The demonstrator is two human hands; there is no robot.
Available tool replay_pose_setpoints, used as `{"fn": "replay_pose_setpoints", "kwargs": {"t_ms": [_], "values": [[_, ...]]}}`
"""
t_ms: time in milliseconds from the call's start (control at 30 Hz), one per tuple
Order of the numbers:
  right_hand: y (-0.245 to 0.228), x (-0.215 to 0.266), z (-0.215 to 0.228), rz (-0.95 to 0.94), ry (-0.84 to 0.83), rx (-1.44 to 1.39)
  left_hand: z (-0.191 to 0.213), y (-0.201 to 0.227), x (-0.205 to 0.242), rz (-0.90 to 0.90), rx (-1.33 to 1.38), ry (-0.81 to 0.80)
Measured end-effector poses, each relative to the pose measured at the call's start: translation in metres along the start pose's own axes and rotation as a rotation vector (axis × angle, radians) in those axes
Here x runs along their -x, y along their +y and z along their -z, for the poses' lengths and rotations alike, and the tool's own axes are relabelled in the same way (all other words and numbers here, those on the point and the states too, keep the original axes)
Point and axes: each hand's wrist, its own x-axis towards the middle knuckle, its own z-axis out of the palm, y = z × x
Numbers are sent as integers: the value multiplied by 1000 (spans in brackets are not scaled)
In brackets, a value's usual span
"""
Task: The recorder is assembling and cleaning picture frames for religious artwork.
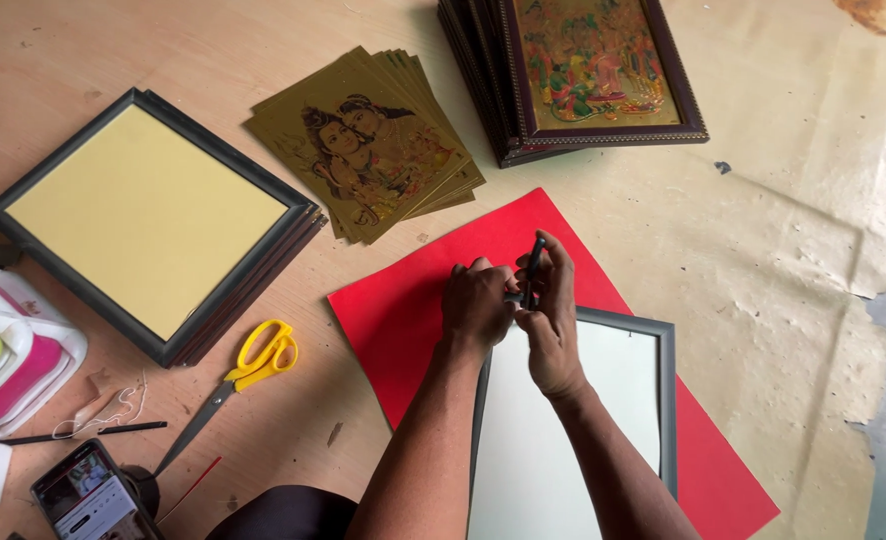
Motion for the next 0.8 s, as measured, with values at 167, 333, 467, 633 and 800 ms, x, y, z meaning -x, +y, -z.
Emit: {"fn": "replay_pose_setpoints", "kwargs": {"t_ms": [167,333,467,633,800], "values": [[54,17,1,-12,68,-123,0,-5,-2,-103,-26,42],[2,1,-2,175,12,64,4,1,6,-171,-51,44],[-25,-26,22,-109,145,-218,5,6,5,1,20,71],[-9,-26,43,-44,149,-369,17,20,6,129,-24,-66],[-8,-21,26,-36,67,-377,19,23,5,145,-50,-76]]}}
